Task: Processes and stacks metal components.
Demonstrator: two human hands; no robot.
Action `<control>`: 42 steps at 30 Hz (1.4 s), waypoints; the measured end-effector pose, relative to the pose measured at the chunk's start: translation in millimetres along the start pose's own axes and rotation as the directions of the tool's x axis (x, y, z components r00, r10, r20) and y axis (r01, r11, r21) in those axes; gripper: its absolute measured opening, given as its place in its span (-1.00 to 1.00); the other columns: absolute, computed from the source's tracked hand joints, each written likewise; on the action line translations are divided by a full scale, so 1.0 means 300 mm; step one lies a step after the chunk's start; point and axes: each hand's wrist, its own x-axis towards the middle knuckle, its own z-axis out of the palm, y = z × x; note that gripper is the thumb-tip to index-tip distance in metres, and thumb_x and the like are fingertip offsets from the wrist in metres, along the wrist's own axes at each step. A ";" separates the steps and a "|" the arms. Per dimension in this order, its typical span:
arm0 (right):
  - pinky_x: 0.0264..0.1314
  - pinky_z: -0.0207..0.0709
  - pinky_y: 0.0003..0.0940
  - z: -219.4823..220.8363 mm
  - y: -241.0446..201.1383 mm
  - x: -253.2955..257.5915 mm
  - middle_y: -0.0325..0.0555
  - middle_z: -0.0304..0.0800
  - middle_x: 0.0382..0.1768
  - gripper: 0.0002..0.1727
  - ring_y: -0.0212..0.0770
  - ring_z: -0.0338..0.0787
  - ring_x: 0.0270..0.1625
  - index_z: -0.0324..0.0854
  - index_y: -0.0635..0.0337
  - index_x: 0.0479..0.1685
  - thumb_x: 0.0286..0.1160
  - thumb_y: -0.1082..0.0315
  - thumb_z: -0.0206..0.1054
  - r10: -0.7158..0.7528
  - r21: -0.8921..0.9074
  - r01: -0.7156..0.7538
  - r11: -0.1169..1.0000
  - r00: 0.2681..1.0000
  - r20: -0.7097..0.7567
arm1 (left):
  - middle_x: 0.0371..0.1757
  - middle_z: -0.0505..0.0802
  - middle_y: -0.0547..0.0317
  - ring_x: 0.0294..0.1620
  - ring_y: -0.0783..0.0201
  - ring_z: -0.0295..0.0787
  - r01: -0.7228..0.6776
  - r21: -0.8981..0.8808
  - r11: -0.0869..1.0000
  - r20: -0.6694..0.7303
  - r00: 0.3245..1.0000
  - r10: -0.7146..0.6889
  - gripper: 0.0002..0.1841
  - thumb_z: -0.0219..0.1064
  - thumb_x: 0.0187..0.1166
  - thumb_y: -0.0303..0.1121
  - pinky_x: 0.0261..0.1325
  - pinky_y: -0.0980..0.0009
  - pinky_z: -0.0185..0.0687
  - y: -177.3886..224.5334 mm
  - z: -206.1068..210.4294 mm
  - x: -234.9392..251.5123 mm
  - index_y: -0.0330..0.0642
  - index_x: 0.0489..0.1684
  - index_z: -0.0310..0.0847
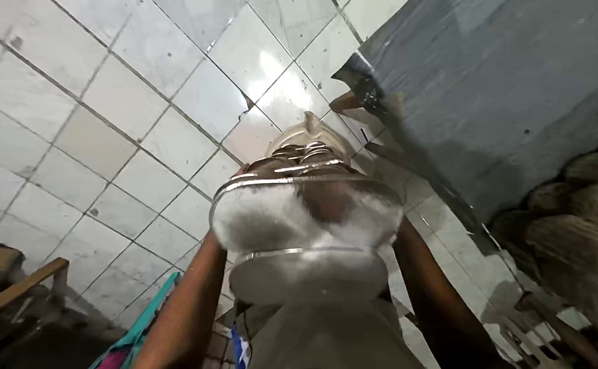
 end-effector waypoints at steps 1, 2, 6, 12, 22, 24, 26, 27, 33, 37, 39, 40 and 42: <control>0.28 0.56 -0.44 -0.019 0.088 -0.011 -0.09 0.71 0.31 -0.37 -0.36 0.70 0.23 0.39 0.17 0.61 0.95 0.06 -0.44 -0.046 0.066 0.050 0.997 0.997 -0.070 | 0.50 0.56 -0.50 0.49 -0.05 0.57 -0.235 -0.191 0.953 0.086 0.963 0.255 -0.51 -0.20 0.89 -0.38 0.50 0.26 0.47 -0.306 -0.048 0.096 -0.63 0.58 0.26; 0.23 0.60 -0.43 -0.037 0.164 -0.022 -0.07 0.74 0.24 -0.36 -0.35 0.73 0.18 0.43 0.20 0.57 0.95 0.02 -0.40 -0.105 0.115 0.116 0.987 0.989 -0.100 | 0.60 0.54 -0.25 0.53 0.08 0.55 -0.221 -0.276 0.935 0.157 0.950 0.271 -0.42 -0.31 0.88 -0.16 0.52 0.20 0.47 -0.465 -0.105 0.150 -0.35 0.73 0.20; 0.38 0.65 -0.21 -0.086 0.307 -0.190 0.07 0.69 0.37 -0.36 -0.16 0.76 0.32 0.34 0.25 0.65 0.93 -0.01 -0.31 -0.281 0.074 0.283 0.956 0.959 -0.038 | 0.64 0.55 0.04 0.53 0.13 0.56 -0.175 -0.341 0.924 0.115 0.968 0.225 -0.23 -0.14 0.69 0.28 0.50 0.04 0.48 -0.584 -0.337 0.062 -0.04 0.75 0.30; 0.34 0.67 -0.12 -0.036 0.365 -0.534 0.08 0.67 0.43 -0.32 -0.06 0.77 0.33 0.28 0.28 0.66 0.85 -0.08 -0.19 -0.288 0.042 0.288 0.957 0.957 0.016 | 0.63 0.56 -0.02 0.50 0.11 0.58 -0.390 -0.222 0.893 0.068 0.908 0.414 -0.29 0.05 0.67 0.16 0.49 0.04 0.51 -0.323 -0.557 -0.156 -0.08 0.72 0.35; 0.52 0.54 -0.01 0.422 0.283 -0.672 0.03 0.60 0.52 -0.39 -0.02 0.65 0.50 0.35 0.04 0.73 0.81 -0.04 0.10 -0.137 0.243 0.123 0.962 0.990 0.042 | 0.62 0.51 -0.27 0.59 -0.23 0.47 -0.820 0.125 0.559 0.555 0.524 0.646 -0.34 0.36 0.61 0.02 0.55 -0.28 0.37 0.217 -0.467 -0.043 -0.14 0.63 0.47; 0.44 0.58 -0.01 0.489 0.261 -0.652 0.05 0.62 0.48 -0.38 0.01 0.68 0.44 0.43 -0.03 0.69 0.77 -0.13 0.14 -0.089 0.370 0.096 0.924 0.995 -0.036 | 0.60 0.54 -0.28 0.63 -0.25 0.44 -0.827 0.201 0.525 0.663 0.509 0.549 -0.30 0.32 0.61 0.10 0.60 -0.34 0.28 0.238 -0.378 -0.017 -0.15 0.65 0.46; 0.33 0.64 -0.04 0.525 0.254 -0.635 0.08 0.64 0.44 -0.33 0.03 0.73 0.35 0.44 0.00 0.65 0.70 -0.21 0.18 -0.043 0.433 0.092 0.896 0.992 -0.120 | 0.38 0.73 -0.26 0.42 -0.23 0.65 -0.811 0.260 0.524 0.733 0.519 0.439 -0.35 0.26 0.62 0.17 0.45 -0.38 0.43 0.245 -0.306 -0.018 -0.12 0.52 0.57; 0.32 0.65 -0.04 0.532 0.253 -0.628 0.11 0.62 0.46 -0.29 0.05 0.73 0.36 0.41 0.02 0.66 0.68 -0.24 0.19 -0.025 0.451 0.086 0.888 0.990 -0.138 | 0.24 0.79 -0.27 0.28 -0.23 0.73 -0.803 0.277 0.528 0.757 0.520 0.395 -0.36 0.26 0.61 0.18 0.32 -0.38 0.50 0.248 -0.283 -0.017 -0.15 0.44 0.60; 0.38 0.59 -0.06 0.544 0.258 -0.592 0.15 0.55 0.45 -0.15 0.06 0.65 0.40 0.33 0.14 0.65 0.53 -0.25 0.37 0.071 0.592 0.081 0.802 0.971 -0.229 | 0.09 0.82 -0.27 0.09 -0.20 0.77 -0.733 0.418 0.536 0.761 0.605 0.234 -0.36 0.33 0.54 0.17 0.17 -0.31 0.58 0.307 -0.265 -0.043 -0.24 0.29 0.66; 0.06 0.61 -0.23 0.570 0.291 -0.604 0.02 0.63 0.06 -0.35 -0.12 0.69 0.00 0.48 0.20 0.42 0.60 -0.14 0.37 0.015 0.559 0.201 0.804 0.934 -0.357 | 0.01 0.81 -0.36 0.08 -0.28 0.76 -0.732 0.482 0.481 0.721 0.644 0.257 -0.35 0.30 0.56 0.19 0.16 -0.40 0.55 0.287 -0.271 -0.046 -0.36 0.09 0.69; 0.12 0.67 -0.16 0.559 0.338 -0.617 0.10 0.67 0.14 -0.41 -0.06 0.74 0.07 0.42 0.22 0.47 0.66 0.00 0.36 -0.061 0.598 0.316 0.737 0.911 -0.407 | 0.03 0.81 -0.38 0.11 -0.29 0.76 -0.726 0.487 0.485 0.709 0.653 0.266 -0.31 0.29 0.57 0.21 0.20 -0.39 0.54 0.274 -0.276 -0.050 -0.40 0.11 0.69; 0.16 0.72 -0.08 0.541 0.375 -0.611 0.17 0.67 0.24 -0.38 0.02 0.78 0.15 0.36 0.22 0.54 0.66 0.04 0.37 -0.104 0.629 0.364 0.687 0.906 -0.411 | 0.04 0.81 -0.38 0.12 -0.28 0.76 -0.719 0.481 0.502 0.708 0.656 0.261 -0.31 0.30 0.58 0.21 0.23 -0.37 0.54 0.269 -0.276 -0.054 -0.41 0.14 0.68; 0.08 0.79 0.02 0.499 0.440 -0.591 0.24 0.68 0.27 -0.37 0.10 0.83 0.13 0.28 0.24 0.58 0.66 0.14 0.38 -0.187 0.671 0.443 0.595 0.888 -0.420 | 0.00 0.81 -0.34 0.05 -0.21 0.77 -0.702 0.463 0.541 0.703 0.663 0.257 -0.35 0.33 0.59 0.16 0.20 -0.28 0.58 0.264 -0.272 -0.062 -0.42 0.14 0.66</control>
